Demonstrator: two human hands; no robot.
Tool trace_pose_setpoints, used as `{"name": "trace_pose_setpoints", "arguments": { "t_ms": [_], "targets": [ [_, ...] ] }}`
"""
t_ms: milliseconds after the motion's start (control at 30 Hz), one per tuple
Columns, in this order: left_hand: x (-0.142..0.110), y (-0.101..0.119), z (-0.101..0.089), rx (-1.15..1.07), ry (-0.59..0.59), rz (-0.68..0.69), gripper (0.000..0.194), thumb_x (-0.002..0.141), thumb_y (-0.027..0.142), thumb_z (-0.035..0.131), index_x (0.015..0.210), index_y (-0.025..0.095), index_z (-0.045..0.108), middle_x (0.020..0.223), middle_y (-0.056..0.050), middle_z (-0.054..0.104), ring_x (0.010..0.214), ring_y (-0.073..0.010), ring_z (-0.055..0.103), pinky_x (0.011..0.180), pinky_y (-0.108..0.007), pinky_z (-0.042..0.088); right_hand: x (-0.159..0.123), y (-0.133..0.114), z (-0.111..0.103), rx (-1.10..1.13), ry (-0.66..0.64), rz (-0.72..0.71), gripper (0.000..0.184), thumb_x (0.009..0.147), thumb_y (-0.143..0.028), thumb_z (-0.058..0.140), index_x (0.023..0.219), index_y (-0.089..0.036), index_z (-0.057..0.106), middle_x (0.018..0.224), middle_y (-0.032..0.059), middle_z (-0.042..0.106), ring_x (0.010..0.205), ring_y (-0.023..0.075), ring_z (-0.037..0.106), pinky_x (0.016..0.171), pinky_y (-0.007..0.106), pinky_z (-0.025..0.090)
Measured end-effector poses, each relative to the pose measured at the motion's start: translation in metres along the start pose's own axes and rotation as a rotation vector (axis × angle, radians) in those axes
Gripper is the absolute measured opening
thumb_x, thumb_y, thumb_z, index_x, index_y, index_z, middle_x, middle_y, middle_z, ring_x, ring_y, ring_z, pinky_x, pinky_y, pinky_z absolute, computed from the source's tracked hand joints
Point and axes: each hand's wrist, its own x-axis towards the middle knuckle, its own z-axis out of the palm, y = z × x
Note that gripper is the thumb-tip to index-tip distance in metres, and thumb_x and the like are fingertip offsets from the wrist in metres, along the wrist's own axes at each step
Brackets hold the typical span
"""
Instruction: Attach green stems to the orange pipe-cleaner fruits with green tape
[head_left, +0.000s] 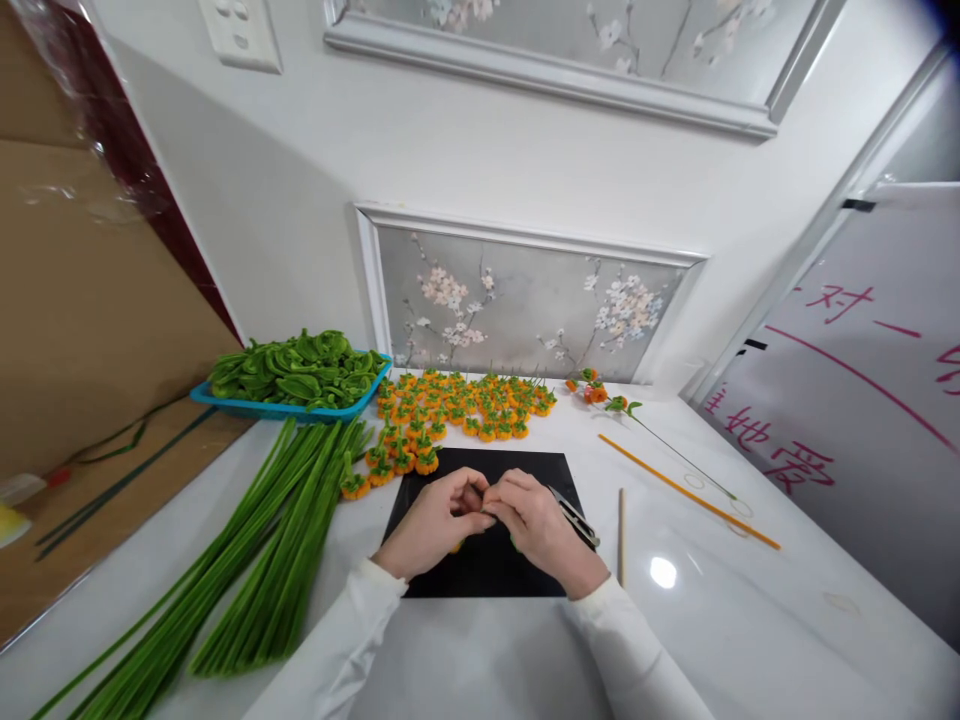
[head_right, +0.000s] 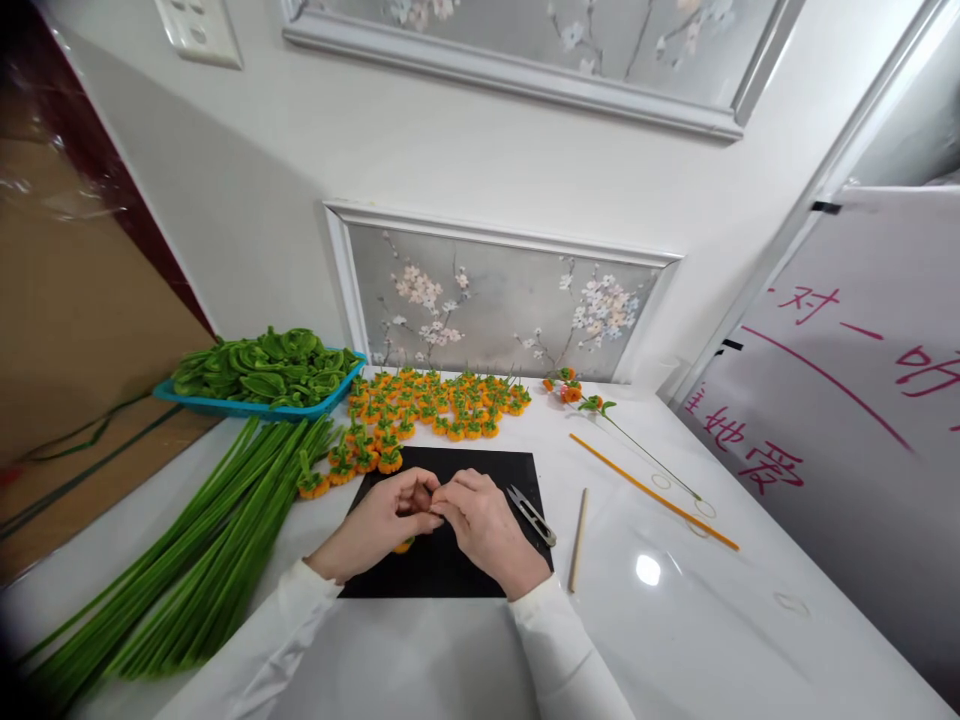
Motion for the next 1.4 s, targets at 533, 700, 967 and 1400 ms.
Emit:
{"name": "trace_pose_setpoints", "arguments": {
  "t_ms": [533, 700, 967, 1400],
  "targets": [
    [-0.002, 0.009, -0.002, -0.126, -0.036, -0.07, 0.024, 0.074, 0.028, 0.068, 0.089, 0.016, 0.054, 0.066, 0.001, 0.065, 0.063, -0.0137, 0.065, 0.068, -0.026, 0.047, -0.002, -0.002, -0.008, 0.065, 0.031, -0.045, 0.019, 0.092, -0.013, 0.045, 0.085, -0.02, 0.062, 0.084, 0.0044, 0.059, 0.082, 0.0166, 0.054, 0.075, 0.03, 0.045],
    [-0.003, 0.01, -0.004, -0.194, -0.077, -0.103, 0.022, 0.076, 0.029, 0.066, 0.089, 0.015, 0.054, 0.068, 0.0, 0.065, 0.062, -0.0122, 0.064, 0.066, -0.024, 0.046, -0.002, 0.0, -0.006, 0.036, 0.027, -0.058, 0.018, 0.091, -0.013, 0.046, 0.086, -0.02, 0.061, 0.087, 0.0046, 0.06, 0.084, 0.0171, 0.054, 0.076, 0.03, 0.045],
    [-0.004, 0.012, -0.006, 0.144, -0.022, 0.067, 0.013, 0.077, 0.024, 0.061, 0.09, 0.019, 0.061, 0.087, -0.002, 0.069, 0.085, -0.0172, 0.062, 0.081, -0.029, 0.045, -0.002, -0.001, -0.009, 0.017, 0.025, -0.043, 0.02, 0.092, -0.014, 0.045, 0.085, -0.02, 0.063, 0.084, 0.0043, 0.059, 0.08, 0.0163, 0.054, 0.072, 0.029, 0.045],
    [-0.001, 0.002, -0.003, 0.105, 0.004, -0.02, 0.016, 0.073, 0.019, 0.062, 0.089, 0.017, 0.057, 0.062, 0.004, 0.06, 0.061, -0.0124, 0.058, 0.063, -0.025, 0.045, -0.001, -0.001, -0.006, -0.093, -0.02, -0.093, 0.02, 0.093, -0.012, 0.043, 0.083, -0.019, 0.06, 0.082, 0.0045, 0.059, 0.079, 0.0171, 0.051, 0.074, 0.032, 0.044]
  ]
}}
